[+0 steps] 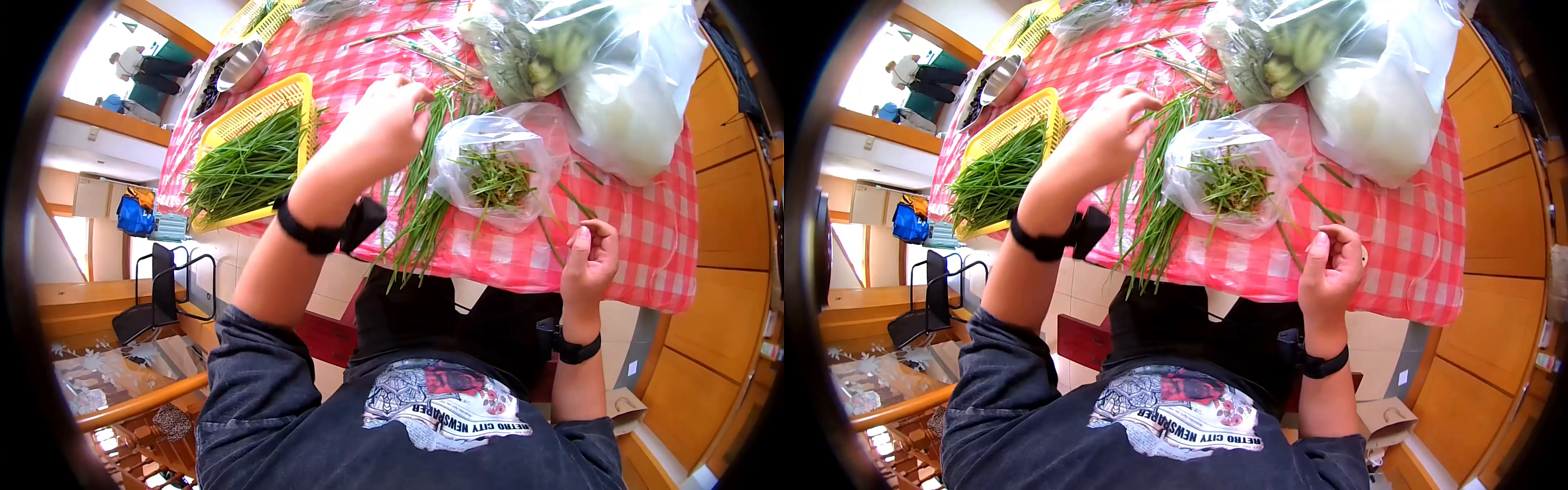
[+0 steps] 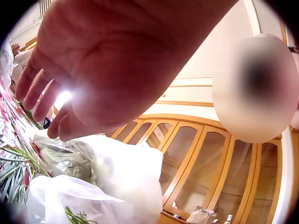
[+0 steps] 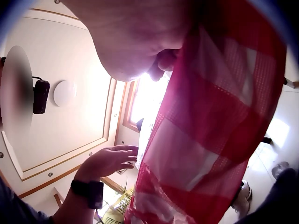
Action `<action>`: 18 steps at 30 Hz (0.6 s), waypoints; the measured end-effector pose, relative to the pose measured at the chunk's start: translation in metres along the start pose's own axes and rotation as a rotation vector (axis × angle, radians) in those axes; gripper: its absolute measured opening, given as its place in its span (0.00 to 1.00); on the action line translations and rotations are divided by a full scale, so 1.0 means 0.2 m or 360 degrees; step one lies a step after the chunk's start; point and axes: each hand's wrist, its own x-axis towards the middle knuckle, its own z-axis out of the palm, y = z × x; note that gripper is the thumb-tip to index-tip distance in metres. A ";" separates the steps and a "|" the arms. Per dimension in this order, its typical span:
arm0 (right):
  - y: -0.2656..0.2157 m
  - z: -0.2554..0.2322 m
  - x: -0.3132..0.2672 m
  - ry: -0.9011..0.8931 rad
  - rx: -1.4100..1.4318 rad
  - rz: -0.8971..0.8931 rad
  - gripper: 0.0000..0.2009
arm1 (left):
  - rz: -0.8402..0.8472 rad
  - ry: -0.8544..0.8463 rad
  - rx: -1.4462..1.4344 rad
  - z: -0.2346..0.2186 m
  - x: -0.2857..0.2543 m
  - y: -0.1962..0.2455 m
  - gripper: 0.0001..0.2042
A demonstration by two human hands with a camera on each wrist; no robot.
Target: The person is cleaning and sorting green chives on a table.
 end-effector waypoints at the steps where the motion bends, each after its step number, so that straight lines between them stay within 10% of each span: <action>1: 0.00 0.00 0.00 0.0001 -0.0019 -0.0004 0.04 | 0.0061 0.0007 0.0097 0.04 0.08 -0.03 0.13; 18: -0.04 -0.03 0.01 -0.0068 0.0063 -0.0008 0.03 | -0.0348 -0.0341 0.0218 0.29 0.52 -0.20 0.17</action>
